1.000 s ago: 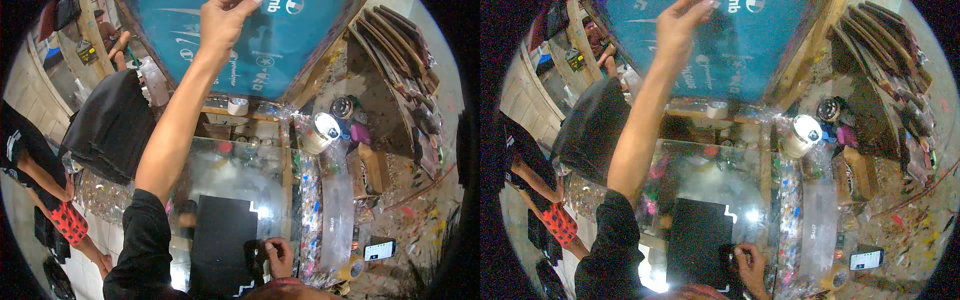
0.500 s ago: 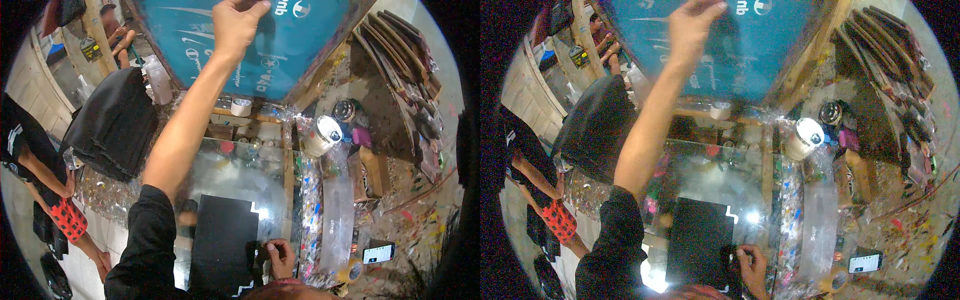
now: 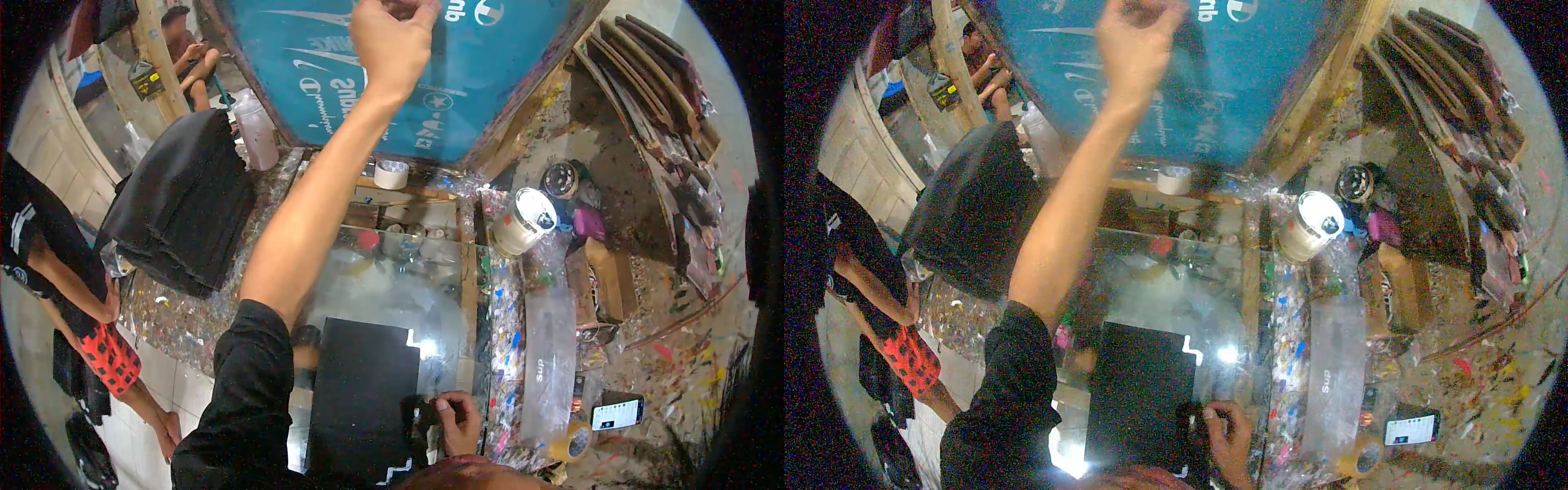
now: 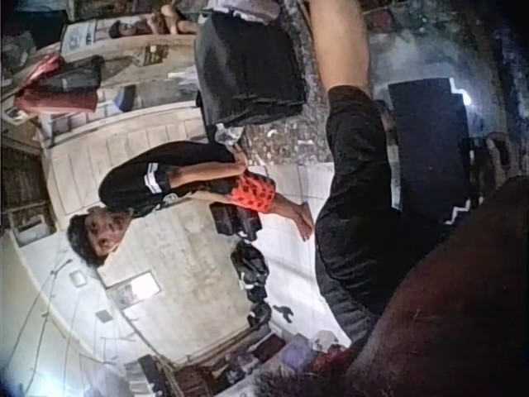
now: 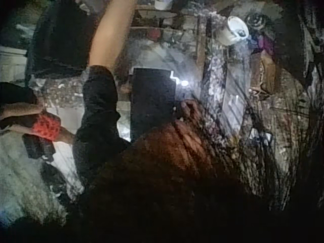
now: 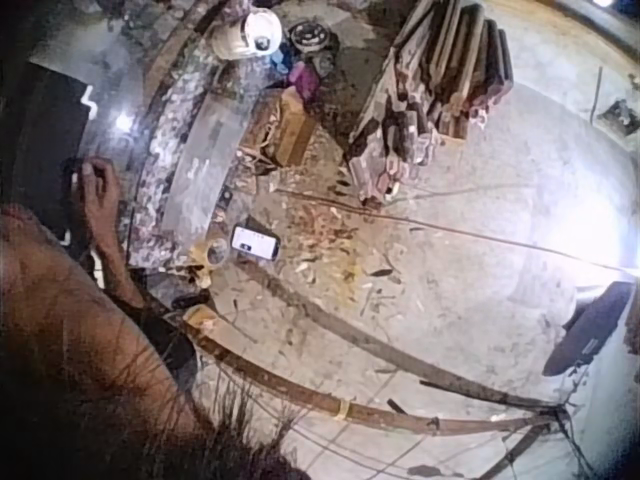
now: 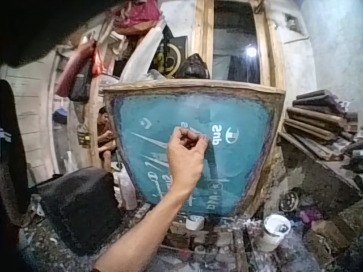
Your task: The person prepares and applies ink onto a screen printing frame, aligns a piece of material on the printing table using a ruler, applies white tape borders, and presses the screen frame down to print a logo onto the material.
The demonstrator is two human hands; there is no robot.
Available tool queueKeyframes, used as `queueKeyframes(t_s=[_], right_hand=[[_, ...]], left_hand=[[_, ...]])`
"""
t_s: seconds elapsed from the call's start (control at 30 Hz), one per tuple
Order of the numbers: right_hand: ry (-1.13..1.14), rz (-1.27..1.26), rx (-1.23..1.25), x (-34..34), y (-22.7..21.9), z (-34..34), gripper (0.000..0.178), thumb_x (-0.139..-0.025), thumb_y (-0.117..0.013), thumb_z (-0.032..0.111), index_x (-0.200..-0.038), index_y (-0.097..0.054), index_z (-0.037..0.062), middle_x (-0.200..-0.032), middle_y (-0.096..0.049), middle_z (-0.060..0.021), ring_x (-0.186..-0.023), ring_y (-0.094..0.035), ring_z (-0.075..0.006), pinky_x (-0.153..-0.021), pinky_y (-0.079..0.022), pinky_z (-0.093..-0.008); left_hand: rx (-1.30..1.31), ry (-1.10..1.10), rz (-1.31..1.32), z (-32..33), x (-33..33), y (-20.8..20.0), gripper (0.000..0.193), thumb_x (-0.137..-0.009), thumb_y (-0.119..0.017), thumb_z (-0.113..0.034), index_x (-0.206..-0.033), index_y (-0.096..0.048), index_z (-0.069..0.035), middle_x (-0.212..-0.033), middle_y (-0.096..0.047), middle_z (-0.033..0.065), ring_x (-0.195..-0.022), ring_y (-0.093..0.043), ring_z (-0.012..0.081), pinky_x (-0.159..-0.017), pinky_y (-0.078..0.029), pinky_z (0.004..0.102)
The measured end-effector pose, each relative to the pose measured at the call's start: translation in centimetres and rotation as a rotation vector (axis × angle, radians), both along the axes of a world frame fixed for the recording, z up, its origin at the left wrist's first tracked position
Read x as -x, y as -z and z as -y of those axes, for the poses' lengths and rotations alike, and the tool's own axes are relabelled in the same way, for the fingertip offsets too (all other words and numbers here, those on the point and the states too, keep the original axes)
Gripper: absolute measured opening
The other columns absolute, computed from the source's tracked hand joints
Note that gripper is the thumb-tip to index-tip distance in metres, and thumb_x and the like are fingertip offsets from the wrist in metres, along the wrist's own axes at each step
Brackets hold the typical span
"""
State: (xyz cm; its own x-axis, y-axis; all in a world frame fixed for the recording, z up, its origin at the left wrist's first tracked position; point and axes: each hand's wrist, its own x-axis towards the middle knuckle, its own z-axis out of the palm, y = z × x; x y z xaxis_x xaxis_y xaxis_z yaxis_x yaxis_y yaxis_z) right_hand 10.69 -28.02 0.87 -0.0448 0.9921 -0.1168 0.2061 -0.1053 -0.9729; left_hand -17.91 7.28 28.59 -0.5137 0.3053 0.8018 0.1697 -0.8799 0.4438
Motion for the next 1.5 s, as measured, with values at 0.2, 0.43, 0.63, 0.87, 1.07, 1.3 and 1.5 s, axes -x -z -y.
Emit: queueKeyframes(t_s=[0.2, 0.43, 0.63, 0.87, 1.07, 1.3, 1.5], right_hand=[[0.004, 0.01, -0.013, -0.1, 0.1, 0.0, 0.013, -0.097, -0.07, 0.014, -0.1, -0.066, 0.0014, -0.09, -0.067, -0.0019, -0.085, -0.059, -0.0094, -0.079, -0.048, -0.0255], [0.02, 0.028, -0.004, 0.0, -0.3, 0.1, 0.015, -0.096, -0.071, 0.015, -0.1, -0.068, 0.0012, -0.091, -0.068, -0.0031, -0.086, -0.061, -0.0111, -0.081, -0.049, -0.027], [0.032, 0.045, 0.034, 0.0, -0.7, 0.4, 0.013, -0.096, -0.071, 0.014, -0.099, -0.068, 0.0027, -0.09, -0.068, -0.0032, -0.085, -0.06, -0.0114, -0.079, -0.049, -0.0283], [-0.01, 0.092, -0.517, 2.1, -9.2, -3.8, 0.011, -0.09, -0.07, 0.01, -0.097, -0.069, 0.0014, -0.093, -0.071, -0.0109, -0.085, -0.065, -0.0219, -0.08, -0.051, -0.034], [0.415, -0.135, -1.422, 8.7, -32.6, -19.1, 0.023, -0.096, -0.063, 0.015, -0.107, -0.073, -0.0017, -0.098, -0.071, -0.01, -0.091, -0.069, -0.0188, -0.086, -0.053, -0.0336], [0.192, 0.816, -1.703, 10.6, -43.4, -36.8, 0.04, -0.103, -0.051, 0.031, -0.118, -0.066, -0.0029, -0.113, -0.068, -0.0254, -0.109, -0.064, -0.0404, -0.098, -0.046, -0.0488], [0.234, 0.731, -1.73, 11.8, -41.0, -38.9, 0.038, -0.104, -0.051, 0.034, -0.117, -0.067, 0.0021, -0.112, -0.071, -0.018, -0.114, -0.062, -0.0359, -0.1, -0.042, -0.0483]], left_hand=[[-0.004, -0.098, 0.029, -0.2, -0.5, -0.3, 0.023, -0.086, -0.074, 0.0, -0.086, -0.052, -0.003, -0.077, -0.059, 0.0008, -0.069, -0.055, 0.0076, -0.063, -0.047, 0.0247], [0.059, -0.265, 0.052, -0.3, -1.1, -0.6, 0.021, -0.084, -0.075, -0.001, -0.086, -0.054, -0.002, -0.076, -0.061, 0.0038, -0.069, -0.057, 0.0109, -0.065, -0.05, 0.0275], [0.001, -0.245, 0.074, -1.1, -1.1, -0.7, 0.02, -0.084, -0.075, 0.0, -0.087, -0.055, -0.001, -0.077, -0.062, 0.005, -0.069, -0.06, 0.012, -0.066, -0.051, 0.028], [-0.014, -0.155, 0.092, -1.6, -1.3, -0.8, 0.021, -0.083, -0.076, 0.0, -0.09, -0.056, -0.001, -0.079, -0.064, 0.0057, -0.073, -0.062, 0.013, -0.067, -0.052, 0.0278], [0.01, -0.136, 0.131, -1.7, -0.4, -0.3, 0.023, -0.082, -0.08, -0.005, -0.096, -0.063, -0.001, -0.087, -0.073, 0.0088, -0.079, -0.068, 0.0148, -0.075, -0.055, 0.0292], [-0.067, -0.074, 0.051, -3.9, 0.2, -1.0, 0.029, -0.079, -0.082, -0.002, -0.091, -0.055, -0.002, -0.084, -0.073, 0.01, -0.075, -0.069, 0.016, -0.071, -0.055, 0.0302], [0.03, 0.035, -0.004, -4.3, 3.0, 0.2, 0.031, -0.087, -0.078, -0.004, -0.082, -0.048, -0.008, -0.081, -0.062, 0.0009, -0.078, -0.057, 0.0074, -0.072, -0.048, 0.0237]])
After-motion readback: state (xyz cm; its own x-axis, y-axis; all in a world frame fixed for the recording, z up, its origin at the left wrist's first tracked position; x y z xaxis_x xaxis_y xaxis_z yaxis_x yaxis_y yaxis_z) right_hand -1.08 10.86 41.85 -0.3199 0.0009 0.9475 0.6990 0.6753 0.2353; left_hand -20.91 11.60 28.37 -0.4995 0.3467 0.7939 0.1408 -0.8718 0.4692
